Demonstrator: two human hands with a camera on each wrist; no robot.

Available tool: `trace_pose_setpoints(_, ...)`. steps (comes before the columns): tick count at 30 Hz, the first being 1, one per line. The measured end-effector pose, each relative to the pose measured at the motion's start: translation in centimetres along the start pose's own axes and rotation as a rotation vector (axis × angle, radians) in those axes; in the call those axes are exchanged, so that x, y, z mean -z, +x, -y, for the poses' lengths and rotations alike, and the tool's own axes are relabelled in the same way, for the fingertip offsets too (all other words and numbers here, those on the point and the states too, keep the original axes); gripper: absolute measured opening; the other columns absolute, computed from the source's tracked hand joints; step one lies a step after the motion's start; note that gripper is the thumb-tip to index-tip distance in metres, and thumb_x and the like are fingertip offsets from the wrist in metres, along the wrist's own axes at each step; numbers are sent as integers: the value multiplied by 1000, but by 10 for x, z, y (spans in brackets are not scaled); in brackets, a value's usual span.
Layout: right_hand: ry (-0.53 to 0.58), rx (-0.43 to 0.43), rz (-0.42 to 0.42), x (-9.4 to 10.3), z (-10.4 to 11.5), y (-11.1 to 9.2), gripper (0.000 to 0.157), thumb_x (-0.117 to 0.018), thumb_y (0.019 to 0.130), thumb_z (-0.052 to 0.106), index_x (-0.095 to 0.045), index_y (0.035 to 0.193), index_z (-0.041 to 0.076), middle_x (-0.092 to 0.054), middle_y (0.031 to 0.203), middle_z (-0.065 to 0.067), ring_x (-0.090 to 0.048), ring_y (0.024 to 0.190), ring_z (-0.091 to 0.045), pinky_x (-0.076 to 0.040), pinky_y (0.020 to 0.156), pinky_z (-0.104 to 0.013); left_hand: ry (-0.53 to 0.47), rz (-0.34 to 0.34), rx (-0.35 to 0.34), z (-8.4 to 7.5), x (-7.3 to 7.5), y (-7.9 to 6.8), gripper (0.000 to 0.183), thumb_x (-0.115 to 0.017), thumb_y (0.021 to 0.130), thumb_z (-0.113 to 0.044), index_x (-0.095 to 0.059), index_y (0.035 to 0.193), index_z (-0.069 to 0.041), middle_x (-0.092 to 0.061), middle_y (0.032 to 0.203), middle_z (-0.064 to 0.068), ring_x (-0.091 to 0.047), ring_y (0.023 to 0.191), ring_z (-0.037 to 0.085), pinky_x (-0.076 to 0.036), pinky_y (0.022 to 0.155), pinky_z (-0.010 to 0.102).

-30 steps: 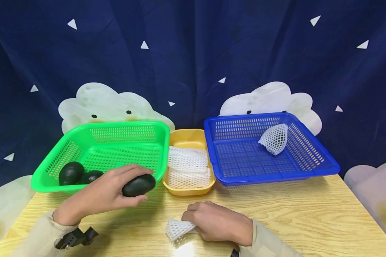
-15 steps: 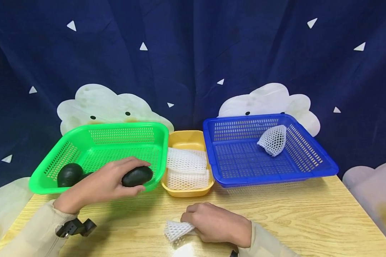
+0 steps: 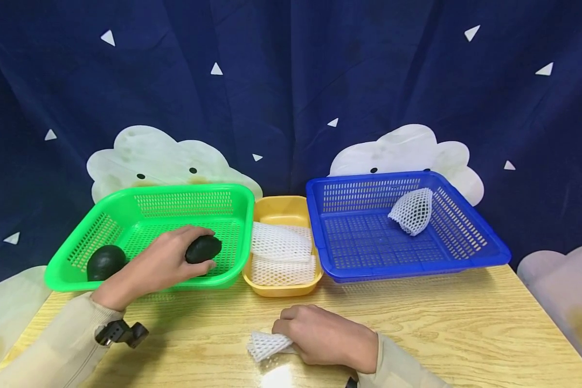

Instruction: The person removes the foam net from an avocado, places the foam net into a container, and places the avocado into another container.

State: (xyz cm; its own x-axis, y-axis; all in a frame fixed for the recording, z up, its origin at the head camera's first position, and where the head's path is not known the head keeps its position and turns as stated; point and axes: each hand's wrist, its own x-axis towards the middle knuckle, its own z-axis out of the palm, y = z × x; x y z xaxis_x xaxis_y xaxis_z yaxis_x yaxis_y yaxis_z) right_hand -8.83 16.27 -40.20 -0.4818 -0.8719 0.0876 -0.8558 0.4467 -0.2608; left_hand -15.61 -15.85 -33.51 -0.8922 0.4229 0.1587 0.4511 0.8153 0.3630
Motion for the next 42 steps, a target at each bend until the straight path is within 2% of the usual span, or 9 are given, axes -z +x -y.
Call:
trace_pose_setpoints(5, -33, 33, -41, -2, -1, 0, 10, -76, 91, 17, -72, 98, 22, -66, 89, 13, -59, 83, 6, -50, 74, -9, 11, -6, 28, 0, -4, 5, 55, -78, 89, -35, -64, 132, -6, -70, 127, 13, -68, 108, 27, -57, 88, 46)
trace_pose_setpoints(18, -13, 12, -13, -1, -1, 1, 8, -74, 93, 19, -72, 100, 23, -66, 92, 13, -58, 85, 7, -50, 74, -8, 0, 57, 84, -4, -14, 22, 61, -72, 92, -40, -59, 137, -2, -69, 130, 17, -67, 117, 32, -57, 95, 49)
trace_pose_setpoints(24, -31, 14, -25, -2, -1, 0, 8, -75, 93, 19, -72, 99, 22, -65, 90, 13, -57, 83, 7, -50, 73, -9, -6, 86, 97, -3, -21, 29, 59, -70, 95, -41, -56, 136, -2, -70, 124, 16, -67, 108, 29, -57, 87, 46)
trace_pose_setpoints(30, -38, 23, -35, -2, -1, 0, 7, -75, 93, 20, -72, 99, 22, -64, 89, 13, -56, 81, 8, -49, 73, -8, -5, 126, 86, -2, -28, 33, 54, -69, 97, -40, -56, 134, -2, -69, 114, 15, -63, 93, 24, -52, 75, 38)
trace_pose_setpoints(37, -39, 16, -21, 0, 1, 0, 8, -75, 93, 20, -72, 100, 21, -64, 89, 13, -55, 81, 7, -49, 73, -8, 5, 189, 95, -2, -33, 37, 48, -67, 98, -42, -56, 126, -4, -68, 109, 12, -62, 94, 23, -52, 78, 40)
trace_pose_setpoints(42, -34, 6, -10, 0, 1, 0, 10, -75, 92, 18, -72, 100, 21, -65, 91, 13, -57, 84, 7, -50, 74, -9, 2, 241, 109, -1, -37, 40, 50, -68, 98, -42, -56, 127, -3, -67, 101, 10, -60, 83, 22, -47, 69, 34)
